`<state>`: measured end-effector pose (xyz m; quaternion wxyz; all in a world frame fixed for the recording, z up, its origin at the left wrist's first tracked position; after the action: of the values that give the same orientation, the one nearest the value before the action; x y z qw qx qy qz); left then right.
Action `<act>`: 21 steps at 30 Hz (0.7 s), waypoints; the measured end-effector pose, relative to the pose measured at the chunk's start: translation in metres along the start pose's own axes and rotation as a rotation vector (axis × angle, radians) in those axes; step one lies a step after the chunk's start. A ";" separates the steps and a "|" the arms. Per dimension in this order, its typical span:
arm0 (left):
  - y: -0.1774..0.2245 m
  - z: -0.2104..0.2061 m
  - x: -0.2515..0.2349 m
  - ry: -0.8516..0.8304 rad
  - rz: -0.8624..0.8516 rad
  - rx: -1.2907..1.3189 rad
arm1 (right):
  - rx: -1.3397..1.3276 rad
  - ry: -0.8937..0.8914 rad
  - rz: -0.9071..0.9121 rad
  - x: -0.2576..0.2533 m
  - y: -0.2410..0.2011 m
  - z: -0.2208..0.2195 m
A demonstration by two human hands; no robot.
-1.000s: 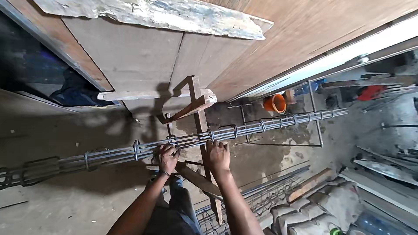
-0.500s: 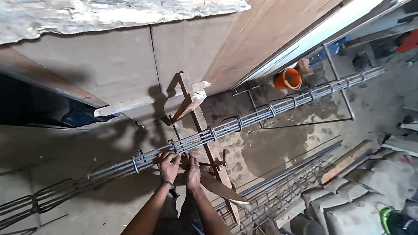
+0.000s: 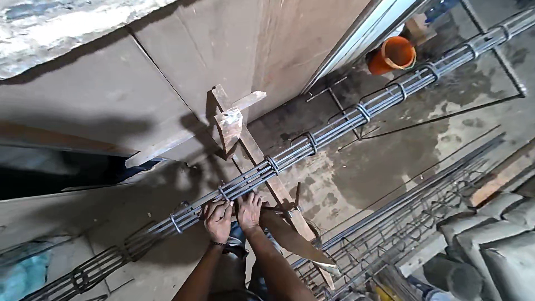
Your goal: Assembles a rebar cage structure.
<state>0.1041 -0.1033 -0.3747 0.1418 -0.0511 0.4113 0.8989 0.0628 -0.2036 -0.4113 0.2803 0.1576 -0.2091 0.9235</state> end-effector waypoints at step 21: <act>-0.001 0.000 0.002 0.003 -0.062 -0.033 | -0.604 -0.371 -0.223 0.051 -0.003 0.013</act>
<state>0.1029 -0.1025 -0.3764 0.1682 -0.0677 0.3951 0.9006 0.0269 -0.1843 -0.3783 0.3704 0.2543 -0.5013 0.7395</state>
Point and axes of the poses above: each hand's wrist, its own x-axis away from the middle knuckle, its own z-axis out of the back of the hand, y = z × x, the point moved 2 cm from there along -x, towards the middle knuckle, and after that the axes turned 4 degrees about -y, right-handed, at the moved point
